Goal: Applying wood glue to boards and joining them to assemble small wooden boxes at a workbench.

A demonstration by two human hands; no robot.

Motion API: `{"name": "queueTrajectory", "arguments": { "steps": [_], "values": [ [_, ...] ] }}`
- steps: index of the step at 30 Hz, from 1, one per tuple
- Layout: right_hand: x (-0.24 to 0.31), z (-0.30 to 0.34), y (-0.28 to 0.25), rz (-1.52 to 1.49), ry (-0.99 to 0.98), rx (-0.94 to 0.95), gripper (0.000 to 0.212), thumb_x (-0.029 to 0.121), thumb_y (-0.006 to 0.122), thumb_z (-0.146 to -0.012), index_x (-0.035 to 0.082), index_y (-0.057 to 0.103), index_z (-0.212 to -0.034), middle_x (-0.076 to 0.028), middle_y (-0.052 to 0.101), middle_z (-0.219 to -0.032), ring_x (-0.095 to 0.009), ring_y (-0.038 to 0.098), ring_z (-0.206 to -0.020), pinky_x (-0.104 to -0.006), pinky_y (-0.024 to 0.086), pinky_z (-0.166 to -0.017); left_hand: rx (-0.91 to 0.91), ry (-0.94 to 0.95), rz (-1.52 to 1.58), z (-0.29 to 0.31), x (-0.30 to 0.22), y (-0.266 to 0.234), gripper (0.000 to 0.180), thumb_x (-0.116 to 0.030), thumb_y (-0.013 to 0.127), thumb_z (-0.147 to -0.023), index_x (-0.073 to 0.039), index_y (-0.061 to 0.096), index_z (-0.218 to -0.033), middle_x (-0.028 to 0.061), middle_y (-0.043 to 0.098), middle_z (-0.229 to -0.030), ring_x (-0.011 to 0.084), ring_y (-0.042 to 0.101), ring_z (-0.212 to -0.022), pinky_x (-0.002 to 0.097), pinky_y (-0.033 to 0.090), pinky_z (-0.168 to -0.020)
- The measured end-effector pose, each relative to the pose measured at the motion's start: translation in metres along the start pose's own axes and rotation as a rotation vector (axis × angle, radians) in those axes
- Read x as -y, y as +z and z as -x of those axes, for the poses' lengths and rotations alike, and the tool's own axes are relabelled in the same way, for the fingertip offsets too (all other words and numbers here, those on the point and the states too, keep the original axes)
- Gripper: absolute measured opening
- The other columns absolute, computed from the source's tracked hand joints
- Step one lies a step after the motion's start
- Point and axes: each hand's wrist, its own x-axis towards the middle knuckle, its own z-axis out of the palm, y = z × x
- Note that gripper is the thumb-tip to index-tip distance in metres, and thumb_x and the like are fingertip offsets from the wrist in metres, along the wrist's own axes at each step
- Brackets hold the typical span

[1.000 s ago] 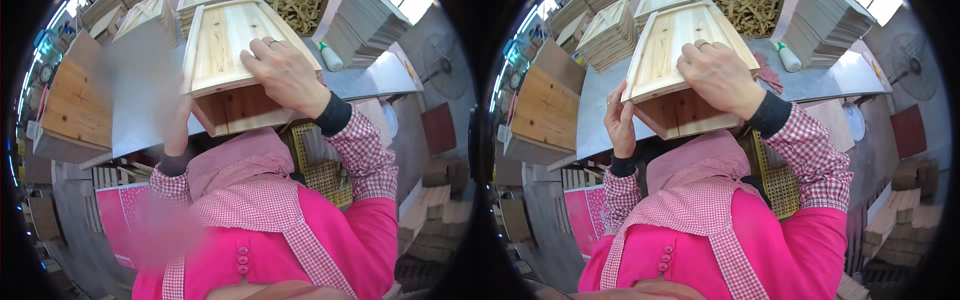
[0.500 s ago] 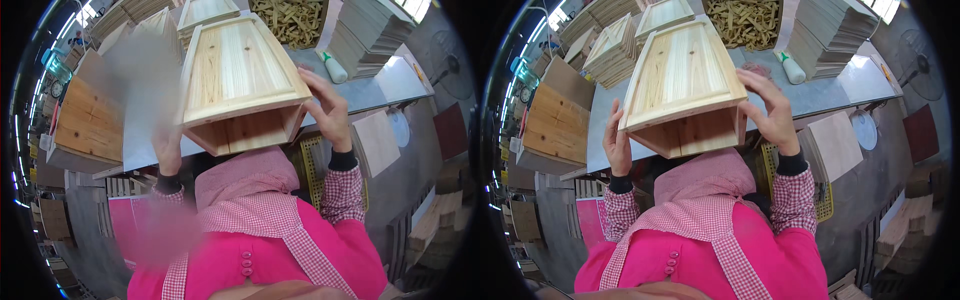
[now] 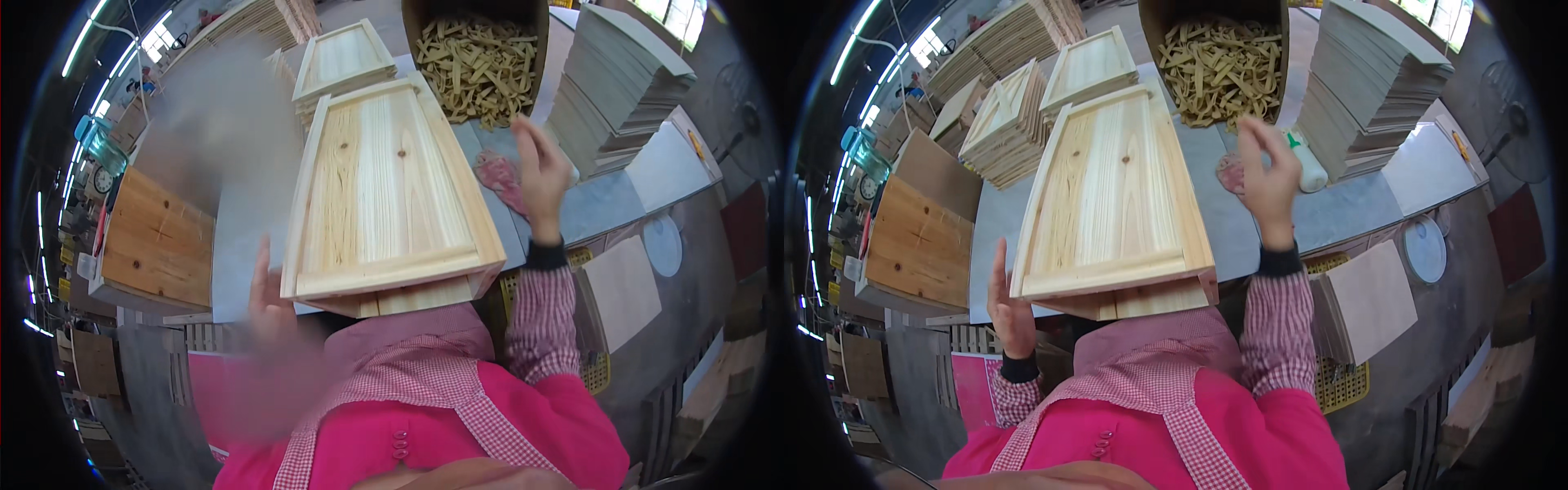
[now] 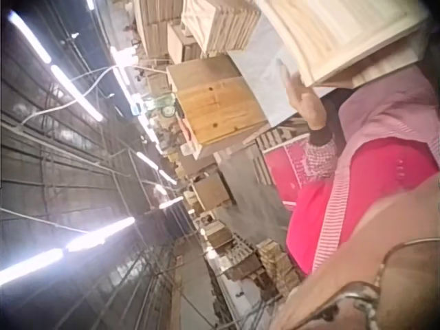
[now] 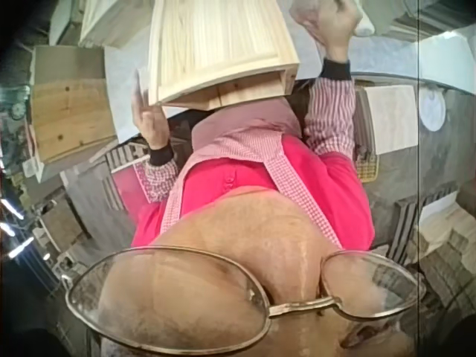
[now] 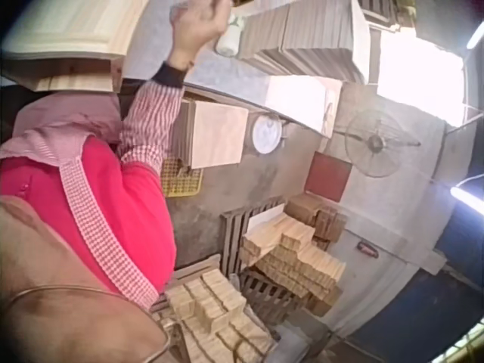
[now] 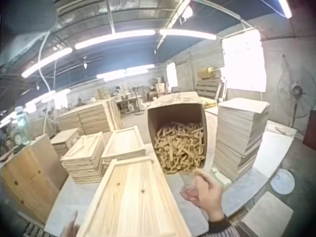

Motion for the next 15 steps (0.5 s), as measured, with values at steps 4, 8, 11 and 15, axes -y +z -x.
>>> {"name": "queueTrajectory", "arguments": {
  "steps": [4, 8, 11, 15],
  "values": [
    [-0.136, -0.08, 0.02, 0.556, -0.057, -0.269, 0.02, 0.016, 0.063, -0.083, 0.0, 0.067, -0.094, -0.016, 0.065, -0.092, -0.029, 0.063, -0.08, -0.0363, 0.05, -0.072, 0.054, -0.122, 0.001, 0.007, -0.006, -0.005, 0.069, -0.046, 0.047, -0.094, 0.003, 0.033, -0.14, 0.0204, 0.03, -0.148, 0.0325, 0.034, -0.135, 0.0438, 0.028, -0.111],
    [-0.19, -0.108, 0.032, 0.949, -0.09, -0.172, 0.021, 0.021, 0.063, -0.082, 0.002, 0.069, -0.089, -0.017, 0.065, -0.088, -0.034, 0.061, -0.079, -0.0428, 0.049, -0.071, 0.02, -0.254, -0.036, 0.044, 0.02, -0.06, 0.066, -0.042, 0.047, -0.095, 0.004, 0.033, -0.139, 0.0177, 0.034, -0.146, 0.0275, 0.045, -0.127, 0.0392, 0.038, -0.103],
    [-0.171, -0.096, 0.047, 1.03, -0.12, 0.057, 0.018, 0.019, 0.061, -0.08, 0.006, 0.071, -0.086, -0.018, 0.065, -0.089, -0.037, 0.061, -0.08, -0.0453, 0.049, -0.073, -0.016, -0.308, -0.034, 0.065, 0.037, -0.084, 0.063, -0.039, 0.047, -0.096, 0.004, 0.034, -0.139, 0.0167, 0.037, -0.144, 0.0237, 0.05, -0.118, 0.0361, 0.042, -0.098],
    [-0.154, -0.053, 0.077, 0.863, 0.12, 0.742, 0.018, 0.017, 0.059, -0.077, 0.007, 0.071, -0.085, -0.021, 0.066, -0.087, -0.038, 0.063, -0.081, -0.0455, 0.05, -0.077, -0.064, -0.412, -0.086, 0.065, 0.024, -0.059, 0.057, -0.034, 0.047, -0.097, 0.005, 0.035, -0.138, 0.0159, 0.041, -0.141, 0.0192, 0.054, -0.108, 0.0328, 0.045, -0.093]
  ]
}}
